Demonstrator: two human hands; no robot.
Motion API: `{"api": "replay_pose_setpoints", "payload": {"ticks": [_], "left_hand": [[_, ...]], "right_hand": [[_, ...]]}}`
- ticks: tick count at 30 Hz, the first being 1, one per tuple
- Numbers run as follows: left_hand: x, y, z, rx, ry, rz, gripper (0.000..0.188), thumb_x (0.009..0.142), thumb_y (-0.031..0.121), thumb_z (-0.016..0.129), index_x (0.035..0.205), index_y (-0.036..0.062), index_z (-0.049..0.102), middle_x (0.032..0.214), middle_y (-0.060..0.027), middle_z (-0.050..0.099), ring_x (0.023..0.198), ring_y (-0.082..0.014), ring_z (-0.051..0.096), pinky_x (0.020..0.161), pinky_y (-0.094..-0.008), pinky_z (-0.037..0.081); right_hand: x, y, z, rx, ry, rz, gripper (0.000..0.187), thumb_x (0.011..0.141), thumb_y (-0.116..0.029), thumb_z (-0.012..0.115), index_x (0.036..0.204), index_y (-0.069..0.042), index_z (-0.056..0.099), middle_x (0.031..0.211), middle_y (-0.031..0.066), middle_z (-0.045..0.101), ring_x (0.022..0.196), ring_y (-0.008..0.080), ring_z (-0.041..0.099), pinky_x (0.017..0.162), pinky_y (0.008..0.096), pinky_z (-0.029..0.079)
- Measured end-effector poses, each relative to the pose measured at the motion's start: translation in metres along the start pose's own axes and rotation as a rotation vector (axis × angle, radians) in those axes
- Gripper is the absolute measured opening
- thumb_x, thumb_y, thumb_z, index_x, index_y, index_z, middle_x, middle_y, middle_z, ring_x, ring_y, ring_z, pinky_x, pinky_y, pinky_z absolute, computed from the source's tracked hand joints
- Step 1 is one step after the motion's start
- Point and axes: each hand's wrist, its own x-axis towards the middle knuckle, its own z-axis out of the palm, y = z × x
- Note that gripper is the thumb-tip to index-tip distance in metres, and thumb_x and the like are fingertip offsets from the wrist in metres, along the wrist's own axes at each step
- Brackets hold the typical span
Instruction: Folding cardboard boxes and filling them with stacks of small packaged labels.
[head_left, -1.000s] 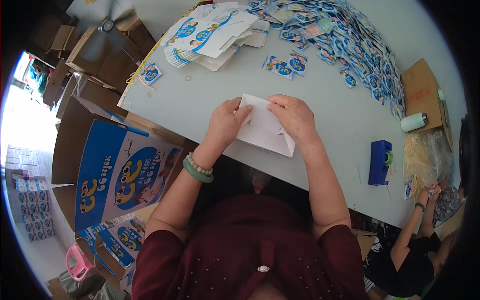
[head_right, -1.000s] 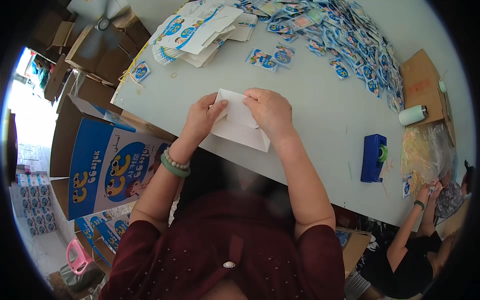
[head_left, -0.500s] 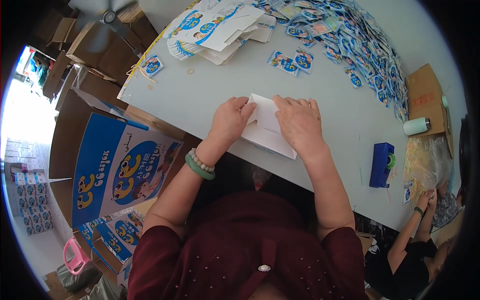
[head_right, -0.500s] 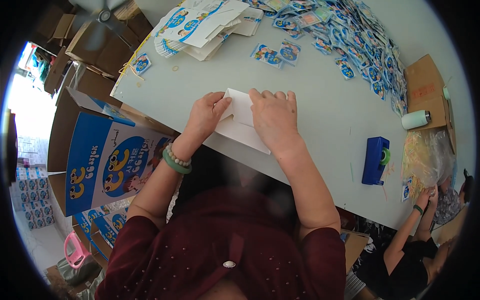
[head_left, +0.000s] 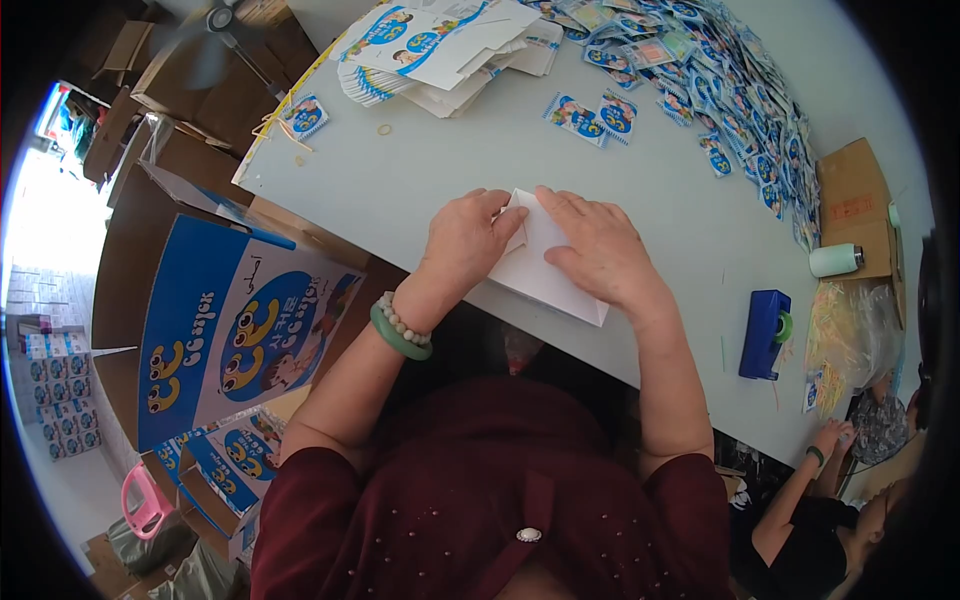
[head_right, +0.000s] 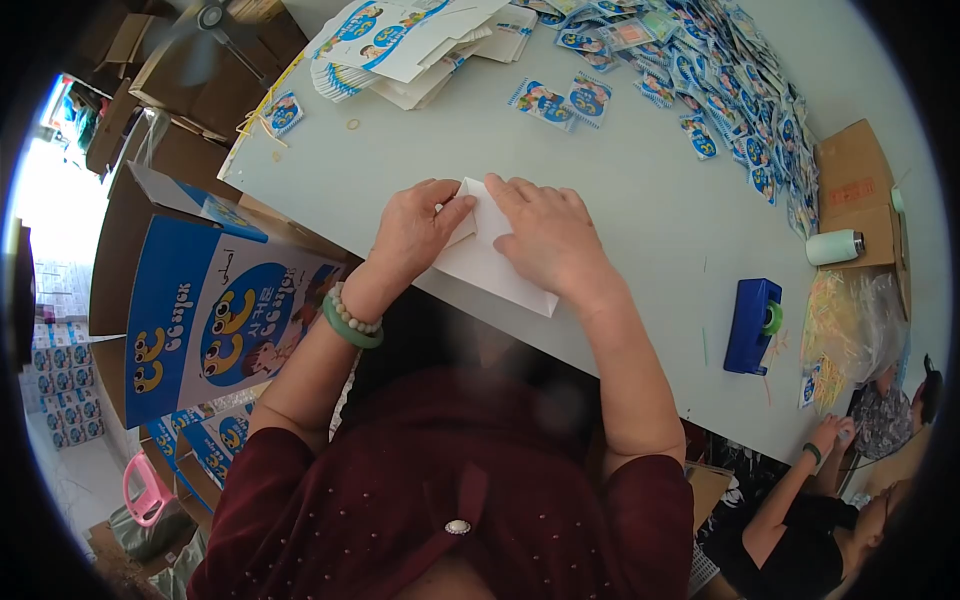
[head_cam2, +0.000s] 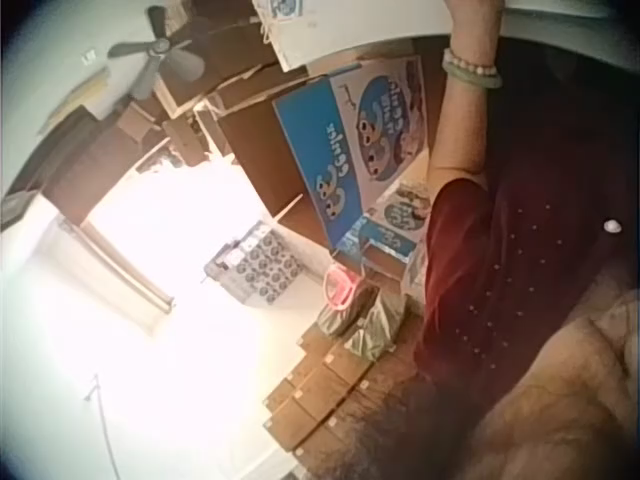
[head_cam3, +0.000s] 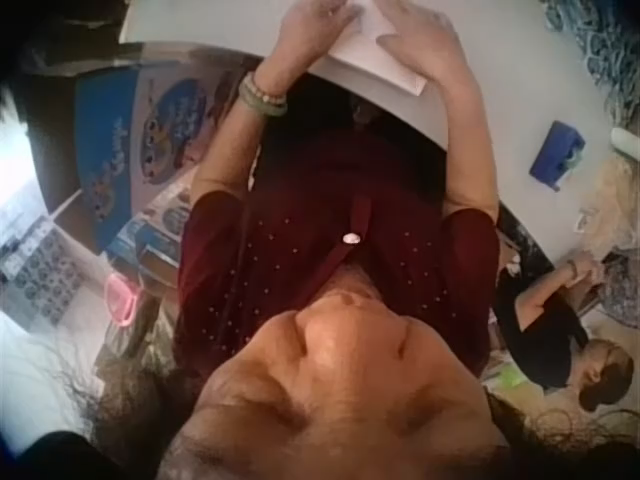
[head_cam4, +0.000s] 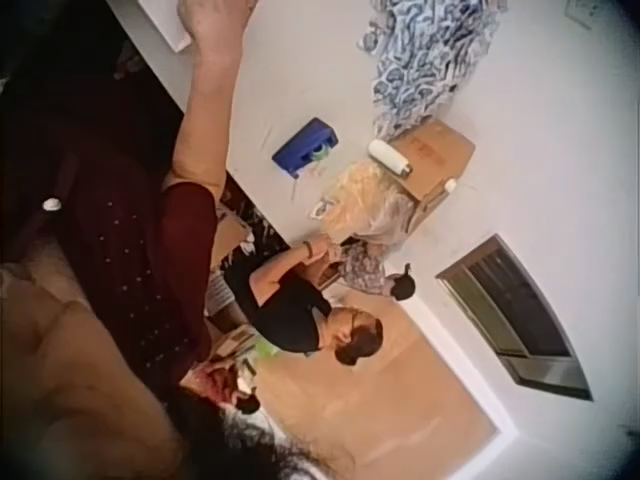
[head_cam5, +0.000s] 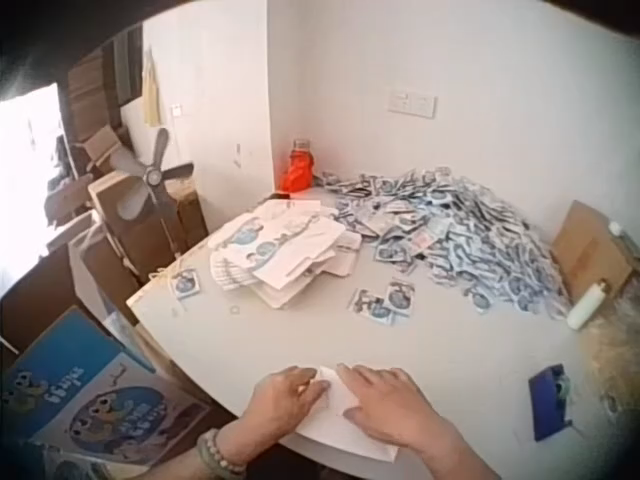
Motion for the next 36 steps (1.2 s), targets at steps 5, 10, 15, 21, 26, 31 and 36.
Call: {"api": "replay_pose_setpoints", "payload": {"ticks": [5, 10, 15, 21, 26, 31, 36], "left_hand": [[-0.004, 0.007, -0.005, -0.211, -0.001, 0.001, 0.033, 0.093, 0.030, 0.054, 0.098, -0.0008, 0.065, 0.083, -0.0220, 0.064, 0.077, -0.0386, 0.061, 0.067, -0.0419, 0.048], [-0.037, 0.015, -0.030, 0.008, -0.105, -0.057, 0.041, 0.099, 0.035, 0.040, 0.114, 0.0006, 0.057, 0.085, -0.0222, 0.063, 0.079, -0.0364, 0.061, 0.072, -0.0404, 0.047], [-0.067, 0.015, -0.033, -0.658, -0.282, -0.130, 0.047, 0.101, 0.037, 0.037, 0.128, 0.0011, 0.050, 0.115, -0.0109, 0.055, 0.105, -0.0180, 0.050, 0.092, -0.0313, 0.039], [-0.062, 0.009, -0.061, -0.848, 0.236, 0.202, 0.056, 0.100, 0.041, 0.039, 0.139, 0.0004, 0.038, 0.142, -0.0147, 0.041, 0.132, -0.0239, 0.037, 0.109, -0.0352, 0.028], [-0.070, -0.036, -0.059, -0.502, 0.501, -0.048, 0.041, 0.097, 0.025, 0.048, 0.127, -0.0026, 0.048, 0.126, -0.0145, 0.051, 0.116, -0.0273, 0.049, 0.098, -0.0384, 0.038], [-0.074, -0.044, -0.046, 0.502, 0.703, 0.391, 0.024, 0.087, 0.010, 0.062, 0.109, -0.0001, 0.061, 0.110, -0.0130, 0.058, 0.097, -0.0301, 0.057, 0.084, -0.0423, 0.046], [-0.039, 0.000, -0.023, 0.659, 0.478, 0.631, 0.021, 0.076, 0.005, 0.070, 0.096, 0.0040, 0.065, 0.101, -0.0132, 0.058, 0.088, -0.0312, 0.057, 0.075, -0.0401, 0.046]], "right_hand": [[-0.013, 0.038, -0.011, 0.646, 0.199, 0.117, 0.051, 0.088, -0.028, 0.059, 0.131, -0.004, 0.050, 0.122, 0.0117, 0.059, 0.109, 0.0309, 0.057, 0.091, 0.0366, 0.046], [-0.069, 0.037, -0.022, 0.621, -0.149, 0.644, 0.054, 0.093, -0.039, 0.052, 0.135, -0.004, 0.046, 0.116, 0.0102, 0.060, 0.097, 0.0199, 0.060, 0.077, 0.0311, 0.050], [-0.081, 0.024, 0.011, 1.281, -0.206, 0.550, 0.058, 0.093, -0.037, 0.055, 0.139, -0.006, 0.041, 0.120, 0.0116, 0.057, 0.089, 0.0132, 0.056, 0.075, 0.0250, 0.048], [-0.037, -0.031, 0.008, 0.750, 0.411, -0.117, 0.053, 0.078, 0.004, 0.062, 0.129, -0.006, 0.051, 0.109, 0.0094, 0.060, 0.093, 0.0212, 0.057, 0.083, 0.0328, 0.047], [0.017, -0.045, 0.048, 0.139, 0.316, -0.320, 0.035, 0.072, -0.004, 0.061, 0.107, -0.008, 0.060, 0.099, 0.0105, 0.058, 0.086, 0.0295, 0.055, 0.076, 0.0357, 0.048], [0.043, -0.047, 0.060, 0.145, 0.479, -0.507, 0.035, 0.072, -0.005, 0.059, 0.107, -0.010, 0.060, 0.112, 0.0109, 0.058, 0.081, 0.0265, 0.058, 0.073, 0.0351, 0.049], [0.045, 0.005, 0.029, 0.199, 0.528, -0.539, 0.036, 0.075, -0.003, 0.058, 0.110, -0.008, 0.060, 0.125, 0.0129, 0.055, 0.089, 0.0274, 0.061, 0.073, 0.0377, 0.052]]}}
